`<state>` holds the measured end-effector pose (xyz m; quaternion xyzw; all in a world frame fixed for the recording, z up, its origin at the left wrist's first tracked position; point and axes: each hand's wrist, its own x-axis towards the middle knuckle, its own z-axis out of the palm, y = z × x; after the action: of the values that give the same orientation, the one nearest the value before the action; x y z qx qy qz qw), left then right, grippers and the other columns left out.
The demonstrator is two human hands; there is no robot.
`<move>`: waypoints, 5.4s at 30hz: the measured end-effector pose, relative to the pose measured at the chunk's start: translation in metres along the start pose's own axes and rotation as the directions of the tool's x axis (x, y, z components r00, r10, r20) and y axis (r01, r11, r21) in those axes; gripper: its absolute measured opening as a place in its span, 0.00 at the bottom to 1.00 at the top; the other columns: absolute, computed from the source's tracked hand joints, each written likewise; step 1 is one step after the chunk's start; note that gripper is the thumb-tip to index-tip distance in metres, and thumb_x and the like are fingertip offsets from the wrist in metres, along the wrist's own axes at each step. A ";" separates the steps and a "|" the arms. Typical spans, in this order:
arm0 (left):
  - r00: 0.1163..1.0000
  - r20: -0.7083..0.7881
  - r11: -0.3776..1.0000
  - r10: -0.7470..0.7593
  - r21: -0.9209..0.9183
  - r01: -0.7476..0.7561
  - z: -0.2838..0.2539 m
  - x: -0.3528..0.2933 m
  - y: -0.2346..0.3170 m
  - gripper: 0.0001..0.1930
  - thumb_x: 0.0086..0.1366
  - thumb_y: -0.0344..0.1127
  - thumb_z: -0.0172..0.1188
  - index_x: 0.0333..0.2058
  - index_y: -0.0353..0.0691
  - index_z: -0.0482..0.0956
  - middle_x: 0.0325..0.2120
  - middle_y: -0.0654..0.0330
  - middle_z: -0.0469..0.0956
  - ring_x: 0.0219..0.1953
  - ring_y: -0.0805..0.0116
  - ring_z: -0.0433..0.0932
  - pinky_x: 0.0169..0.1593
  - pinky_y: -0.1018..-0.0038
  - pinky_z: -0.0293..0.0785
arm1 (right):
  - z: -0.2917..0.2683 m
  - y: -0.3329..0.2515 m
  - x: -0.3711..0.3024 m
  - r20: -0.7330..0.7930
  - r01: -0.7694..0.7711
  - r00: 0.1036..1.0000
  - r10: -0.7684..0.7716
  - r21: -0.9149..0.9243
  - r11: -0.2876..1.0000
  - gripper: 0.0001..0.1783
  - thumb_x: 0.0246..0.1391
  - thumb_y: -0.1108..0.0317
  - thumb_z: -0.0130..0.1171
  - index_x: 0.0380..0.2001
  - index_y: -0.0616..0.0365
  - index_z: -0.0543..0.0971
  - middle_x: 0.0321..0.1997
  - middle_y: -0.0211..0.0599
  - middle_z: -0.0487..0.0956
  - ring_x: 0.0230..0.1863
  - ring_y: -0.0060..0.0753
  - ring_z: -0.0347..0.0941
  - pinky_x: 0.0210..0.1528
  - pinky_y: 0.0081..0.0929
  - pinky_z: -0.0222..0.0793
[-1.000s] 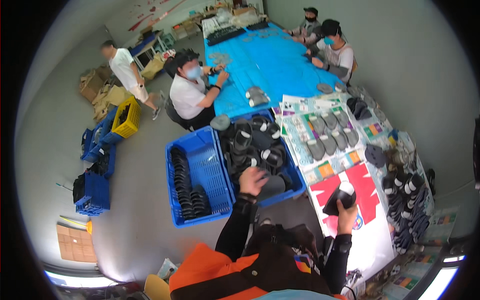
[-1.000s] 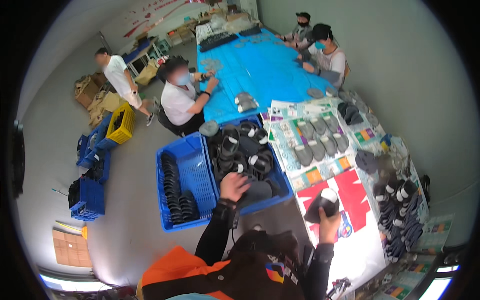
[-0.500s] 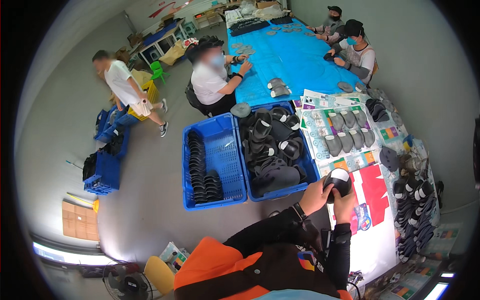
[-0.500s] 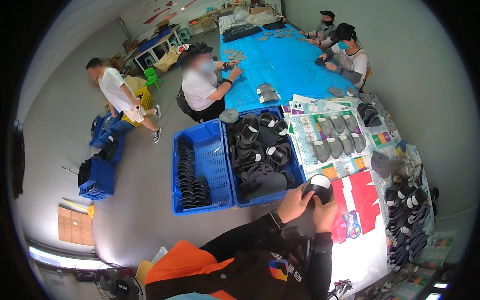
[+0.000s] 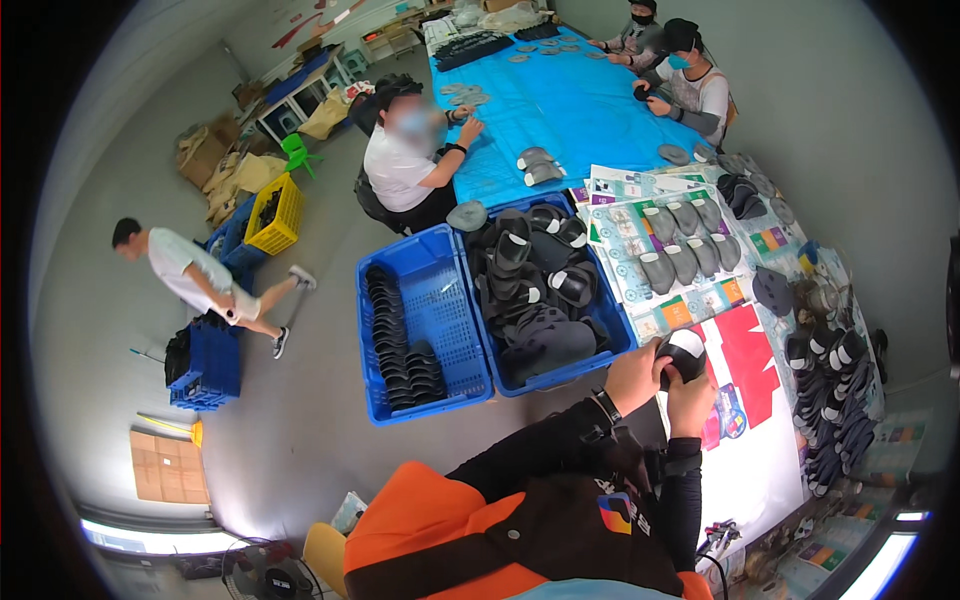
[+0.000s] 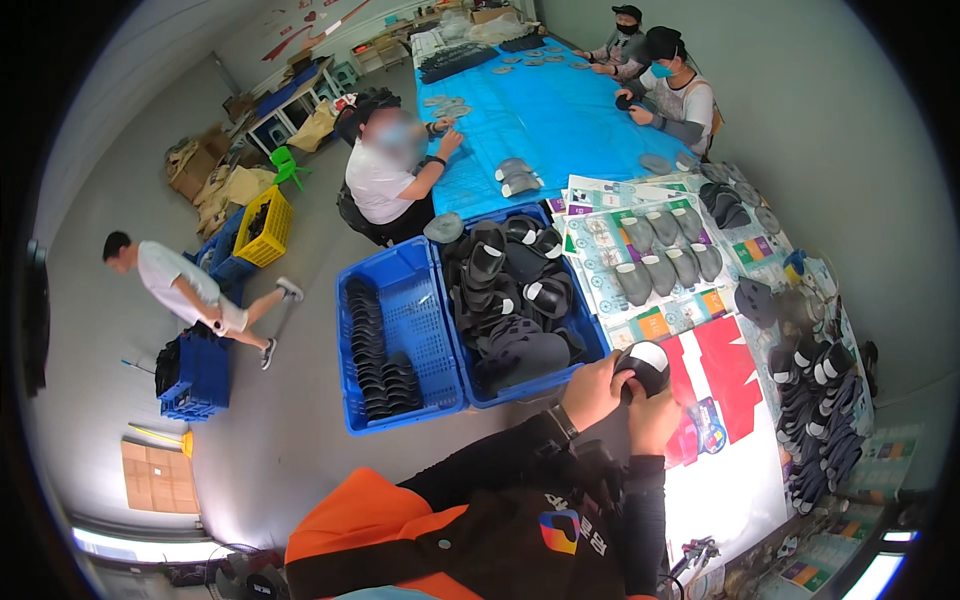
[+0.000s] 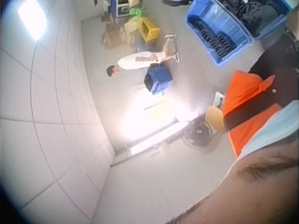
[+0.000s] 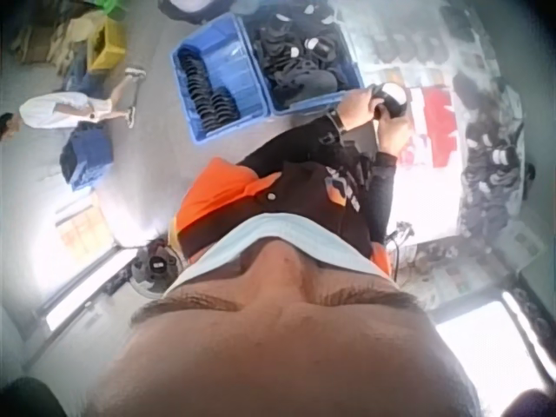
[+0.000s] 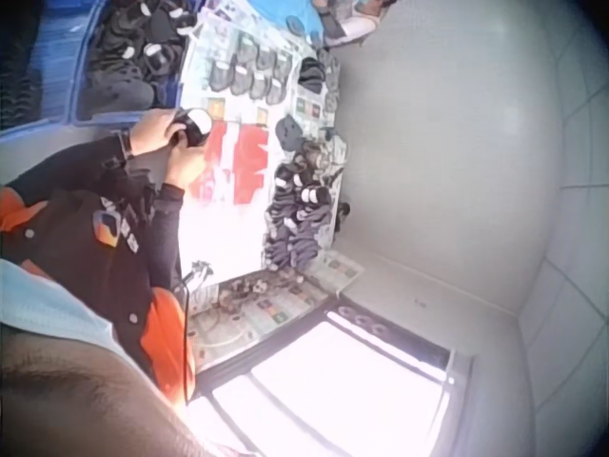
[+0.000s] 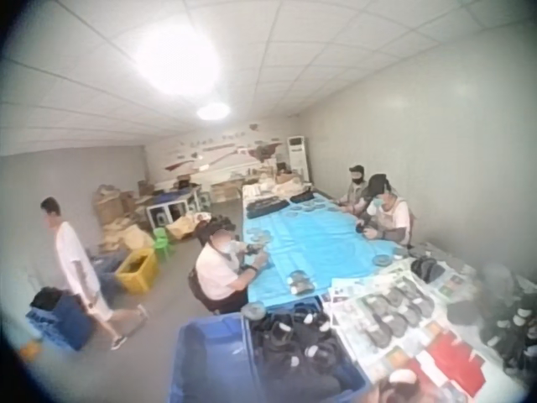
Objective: Manually roughing the edges of shoe components using a handheld tool.
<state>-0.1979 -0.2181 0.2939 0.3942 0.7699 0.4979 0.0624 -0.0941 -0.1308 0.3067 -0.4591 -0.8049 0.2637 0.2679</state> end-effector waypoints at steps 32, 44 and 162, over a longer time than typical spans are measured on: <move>0.974 0.217 0.993 0.066 0.086 -0.086 -0.025 0.003 -0.039 0.19 0.69 0.40 0.59 0.46 0.27 0.75 0.30 0.39 0.82 0.34 0.38 0.81 0.38 0.49 0.76 | 0.037 0.016 0.007 0.181 -0.028 0.983 -0.010 0.204 0.979 0.32 0.55 0.75 0.65 0.63 0.70 0.68 0.60 0.67 0.76 0.63 0.66 0.72 0.63 0.47 0.68; 0.931 0.363 0.998 0.032 0.039 -0.050 -0.047 0.012 -0.045 0.19 0.68 0.44 0.62 0.44 0.31 0.76 0.31 0.40 0.82 0.35 0.38 0.81 0.40 0.50 0.75 | 0.040 0.018 0.012 0.215 -0.006 0.976 -0.023 0.133 0.991 0.33 0.55 0.73 0.66 0.63 0.70 0.69 0.59 0.68 0.76 0.63 0.70 0.71 0.63 0.49 0.68; 0.259 0.893 0.842 -0.369 0.204 0.499 0.379 -0.087 -0.078 0.18 0.71 0.33 0.61 0.54 0.29 0.74 0.47 0.51 0.82 0.46 0.62 0.85 0.46 0.67 0.85 | -0.179 0.368 -0.147 0.387 -0.653 0.643 0.661 0.728 0.209 0.21 0.47 0.80 0.48 0.46 0.59 0.77 0.38 0.35 0.81 0.38 0.30 0.78 0.35 0.29 0.80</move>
<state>0.0043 -0.0193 0.0166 0.3675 0.6536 0.2087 0.6279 0.3096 -0.0665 0.1606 -0.5731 -0.3079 0.6914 0.3142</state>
